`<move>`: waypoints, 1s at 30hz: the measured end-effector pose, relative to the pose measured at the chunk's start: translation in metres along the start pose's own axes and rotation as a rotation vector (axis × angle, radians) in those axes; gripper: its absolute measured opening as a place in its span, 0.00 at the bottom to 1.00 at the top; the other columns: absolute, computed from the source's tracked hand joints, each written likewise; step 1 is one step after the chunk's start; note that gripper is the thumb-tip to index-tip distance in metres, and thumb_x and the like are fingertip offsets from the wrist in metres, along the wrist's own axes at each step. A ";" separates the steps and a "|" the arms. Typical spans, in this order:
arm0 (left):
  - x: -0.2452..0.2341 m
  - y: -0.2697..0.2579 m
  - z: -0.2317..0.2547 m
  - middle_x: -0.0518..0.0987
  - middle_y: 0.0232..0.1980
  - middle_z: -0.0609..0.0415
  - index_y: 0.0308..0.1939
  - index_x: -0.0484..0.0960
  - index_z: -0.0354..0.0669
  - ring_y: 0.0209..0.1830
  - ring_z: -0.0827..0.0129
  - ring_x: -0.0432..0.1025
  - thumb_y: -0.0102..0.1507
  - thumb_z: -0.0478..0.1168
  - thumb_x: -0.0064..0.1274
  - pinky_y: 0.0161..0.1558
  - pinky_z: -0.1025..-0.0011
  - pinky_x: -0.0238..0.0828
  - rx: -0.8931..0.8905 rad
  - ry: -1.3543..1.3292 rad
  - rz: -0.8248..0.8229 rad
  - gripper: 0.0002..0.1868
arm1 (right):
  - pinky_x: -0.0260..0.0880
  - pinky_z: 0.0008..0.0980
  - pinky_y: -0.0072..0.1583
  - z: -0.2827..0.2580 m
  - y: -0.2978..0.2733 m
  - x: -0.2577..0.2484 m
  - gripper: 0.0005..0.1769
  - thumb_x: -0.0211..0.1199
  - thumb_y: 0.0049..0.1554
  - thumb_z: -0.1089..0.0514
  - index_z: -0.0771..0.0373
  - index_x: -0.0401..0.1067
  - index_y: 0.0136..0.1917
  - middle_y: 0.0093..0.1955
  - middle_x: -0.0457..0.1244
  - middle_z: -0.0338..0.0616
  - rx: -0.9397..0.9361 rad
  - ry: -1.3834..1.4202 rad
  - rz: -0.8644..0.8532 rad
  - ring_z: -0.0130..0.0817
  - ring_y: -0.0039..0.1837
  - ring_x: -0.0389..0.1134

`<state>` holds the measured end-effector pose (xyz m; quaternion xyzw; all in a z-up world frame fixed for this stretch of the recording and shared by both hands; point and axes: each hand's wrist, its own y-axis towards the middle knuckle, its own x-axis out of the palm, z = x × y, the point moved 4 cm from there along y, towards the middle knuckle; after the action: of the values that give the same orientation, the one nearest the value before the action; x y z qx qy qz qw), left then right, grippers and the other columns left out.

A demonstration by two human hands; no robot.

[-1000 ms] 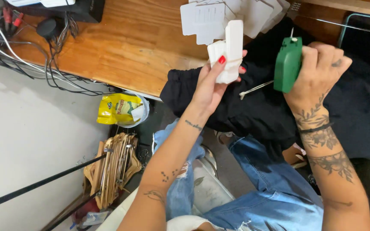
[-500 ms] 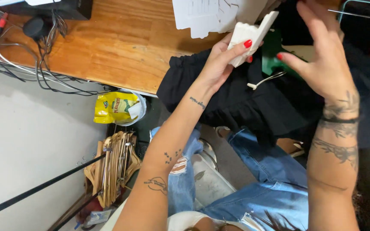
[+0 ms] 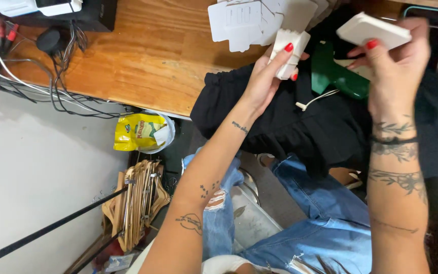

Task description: Attaching multiple paper tags to a black skirt using a handheld tagging gun

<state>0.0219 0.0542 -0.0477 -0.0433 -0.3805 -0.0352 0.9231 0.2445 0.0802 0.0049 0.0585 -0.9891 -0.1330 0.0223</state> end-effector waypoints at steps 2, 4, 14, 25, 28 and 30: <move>0.001 0.000 0.001 0.84 0.50 0.39 0.63 0.74 0.30 0.36 0.69 0.74 0.67 0.49 0.57 0.42 0.73 0.73 0.015 0.019 -0.010 0.29 | 0.73 0.35 0.44 0.012 -0.002 0.018 0.18 0.57 0.75 0.68 0.58 0.48 0.63 0.61 0.61 0.62 -0.010 0.004 -0.050 0.50 0.49 0.70; 0.000 -0.004 0.000 0.83 0.50 0.40 0.65 0.72 0.31 0.34 0.69 0.73 0.67 0.50 0.56 0.42 0.73 0.73 0.024 0.037 -0.014 0.30 | 0.74 0.38 0.45 0.016 -0.006 0.029 0.17 0.55 0.74 0.67 0.60 0.46 0.62 0.56 0.59 0.66 -0.011 0.009 -0.100 0.52 0.47 0.69; -0.057 -0.071 0.164 0.72 0.69 0.49 0.74 0.62 0.48 0.64 0.58 0.63 0.70 0.51 0.54 0.66 0.64 0.59 0.486 1.169 0.401 0.31 | 0.72 0.34 0.45 0.015 -0.003 0.028 0.16 0.55 0.73 0.63 0.61 0.49 0.64 0.56 0.58 0.63 -0.073 0.012 -0.130 0.45 0.44 0.67; -0.065 -0.077 0.159 0.69 0.70 0.47 0.73 0.64 0.47 0.62 0.49 0.65 0.65 0.53 0.70 0.56 0.53 0.59 0.489 2.101 0.845 0.40 | 0.61 0.24 0.37 0.006 -0.004 0.033 0.20 0.60 0.70 0.54 0.59 0.51 0.63 0.49 0.57 0.51 0.000 0.087 -0.121 0.34 0.37 0.62; 0.011 -0.041 0.084 0.71 0.72 0.45 0.72 0.66 0.41 0.73 0.51 0.65 0.68 0.52 0.61 0.73 0.56 0.57 0.549 1.652 0.048 0.34 | 0.60 0.25 0.34 0.005 -0.006 0.030 0.20 0.62 0.68 0.54 0.57 0.53 0.61 0.51 0.57 0.50 0.033 0.214 -0.105 0.36 0.33 0.61; 0.048 -0.014 0.034 0.55 0.85 0.46 0.81 0.48 0.43 0.87 0.57 0.52 0.70 0.62 0.52 0.86 0.58 0.49 0.332 1.245 -0.291 0.46 | 0.69 0.27 0.36 0.013 -0.007 0.028 0.21 0.66 0.65 0.56 0.55 0.54 0.61 0.54 0.59 0.50 0.123 0.425 -0.121 0.37 0.36 0.63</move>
<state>0.0306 0.0421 0.0104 0.1800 0.2217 -0.1188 0.9510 0.2170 0.0735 -0.0086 0.1457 -0.9631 -0.0584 0.2185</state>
